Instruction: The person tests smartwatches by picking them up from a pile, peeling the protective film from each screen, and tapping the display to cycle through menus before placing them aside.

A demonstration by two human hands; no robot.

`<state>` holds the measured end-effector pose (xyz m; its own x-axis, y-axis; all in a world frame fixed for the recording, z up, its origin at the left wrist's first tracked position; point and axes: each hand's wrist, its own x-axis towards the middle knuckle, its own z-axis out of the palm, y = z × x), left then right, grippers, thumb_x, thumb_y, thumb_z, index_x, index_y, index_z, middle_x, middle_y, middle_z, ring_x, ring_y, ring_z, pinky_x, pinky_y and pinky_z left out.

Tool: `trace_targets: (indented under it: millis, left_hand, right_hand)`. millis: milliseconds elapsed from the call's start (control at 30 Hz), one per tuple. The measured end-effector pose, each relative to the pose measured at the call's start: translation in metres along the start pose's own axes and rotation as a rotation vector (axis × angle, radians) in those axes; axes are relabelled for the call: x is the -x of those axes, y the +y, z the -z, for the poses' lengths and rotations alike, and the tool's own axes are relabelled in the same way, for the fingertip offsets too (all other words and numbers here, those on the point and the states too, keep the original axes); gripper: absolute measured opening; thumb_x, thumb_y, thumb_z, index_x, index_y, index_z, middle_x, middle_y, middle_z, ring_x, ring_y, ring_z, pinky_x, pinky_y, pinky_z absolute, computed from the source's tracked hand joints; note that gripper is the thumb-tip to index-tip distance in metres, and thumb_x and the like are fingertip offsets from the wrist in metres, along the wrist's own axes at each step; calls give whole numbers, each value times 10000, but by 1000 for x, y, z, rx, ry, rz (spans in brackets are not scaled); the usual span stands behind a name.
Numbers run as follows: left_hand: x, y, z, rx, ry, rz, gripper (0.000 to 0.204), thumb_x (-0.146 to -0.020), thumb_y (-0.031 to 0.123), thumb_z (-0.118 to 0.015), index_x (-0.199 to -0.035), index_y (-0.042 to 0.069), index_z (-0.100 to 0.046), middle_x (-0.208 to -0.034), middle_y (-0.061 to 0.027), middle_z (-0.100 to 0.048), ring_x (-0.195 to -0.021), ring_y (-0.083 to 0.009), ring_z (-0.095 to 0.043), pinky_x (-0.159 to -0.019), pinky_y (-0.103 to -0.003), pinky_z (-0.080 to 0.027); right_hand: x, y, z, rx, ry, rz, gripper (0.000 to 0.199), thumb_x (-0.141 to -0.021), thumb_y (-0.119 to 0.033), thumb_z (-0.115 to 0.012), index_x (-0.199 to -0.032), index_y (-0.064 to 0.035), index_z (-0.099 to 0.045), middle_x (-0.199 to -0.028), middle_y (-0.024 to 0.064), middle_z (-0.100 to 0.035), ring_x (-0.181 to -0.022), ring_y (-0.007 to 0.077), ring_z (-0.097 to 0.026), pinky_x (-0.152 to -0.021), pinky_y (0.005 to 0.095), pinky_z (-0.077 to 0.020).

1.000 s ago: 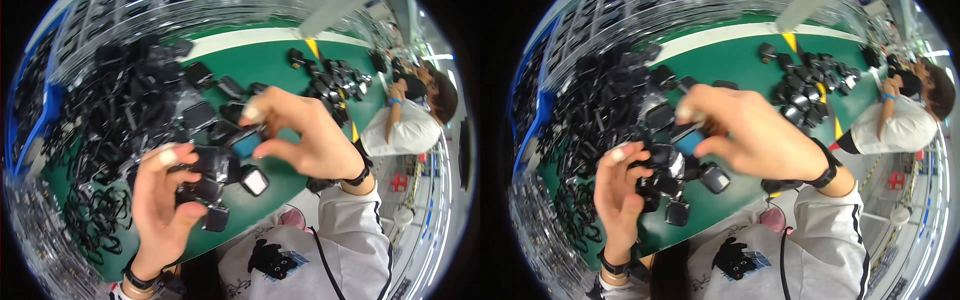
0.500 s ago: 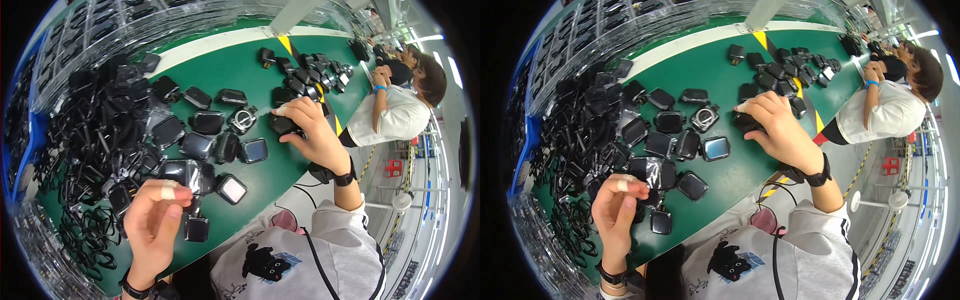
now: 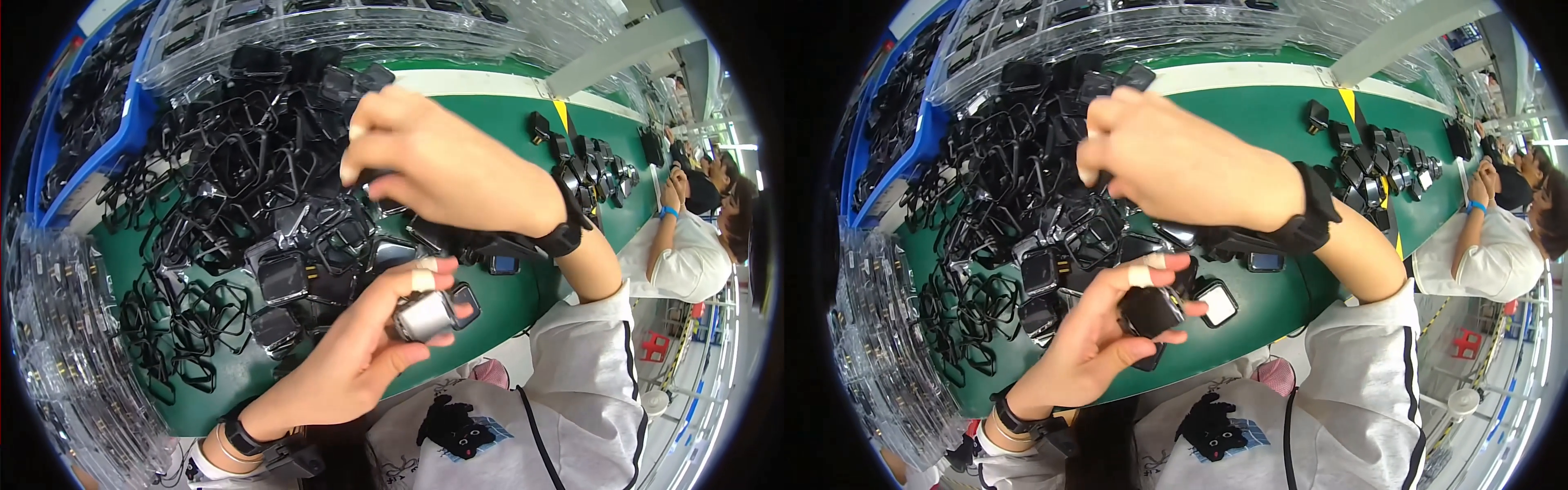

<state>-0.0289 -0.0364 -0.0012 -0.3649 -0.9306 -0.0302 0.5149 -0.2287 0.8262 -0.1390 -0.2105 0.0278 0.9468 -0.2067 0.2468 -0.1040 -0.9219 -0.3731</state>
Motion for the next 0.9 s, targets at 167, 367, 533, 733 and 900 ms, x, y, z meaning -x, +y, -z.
trace_targets:
  millis: [167,367,533,733,900]
  left_hand:
    - [7,6,0,52,-10,3,424,-802,-146,-519,-1175,9,-390,-1370,-240,-335,-1151,-349,-511,-922,-400,-486]
    - [-1,0,10,-112,439,-650,404,-838,-138,-477,-1220,-52,-380,-1282,-251,-437,-1145,-334,-510,-931,-374,-474]
    - [-2,9,23,-92,610,-576,521,-849,-42,-561,-1307,-68,-312,-1318,-218,-395,-1178,-300,-478,-1004,-403,-407]
    - [0,2,20,48,495,-455,678,-805,42,-678,-1338,-82,-278,-1311,-197,-406,-1198,-253,-459,-1017,-397,-401]
    - [-3,7,20,37,505,-501,723,-777,47,-711,-1342,-77,-277,-1327,-210,-396,-1207,-269,-453,-1024,-384,-393]
  right_hand:
    - [-9,-9,-15,-76,-117,64,195,-638,20,-681,-809,-42,-611,-924,84,-468,-882,256,-497,-730,333,-442]
    - [-1,-2,-2,-163,-74,53,234,-662,111,-611,-845,-8,-525,-1081,141,-479,-965,261,-517,-749,310,-474]
    - [7,-25,27,-278,8,-48,195,-742,88,-584,-892,-6,-503,-994,138,-540,-840,282,-567,-706,326,-472]
    - [3,-42,11,-279,111,-12,218,-767,52,-608,-963,22,-515,-858,146,-553,-714,298,-573,-623,321,-470]
    - [1,-46,15,-181,249,-57,210,-718,66,-634,-908,2,-570,-806,115,-584,-709,275,-587,-610,309,-472]
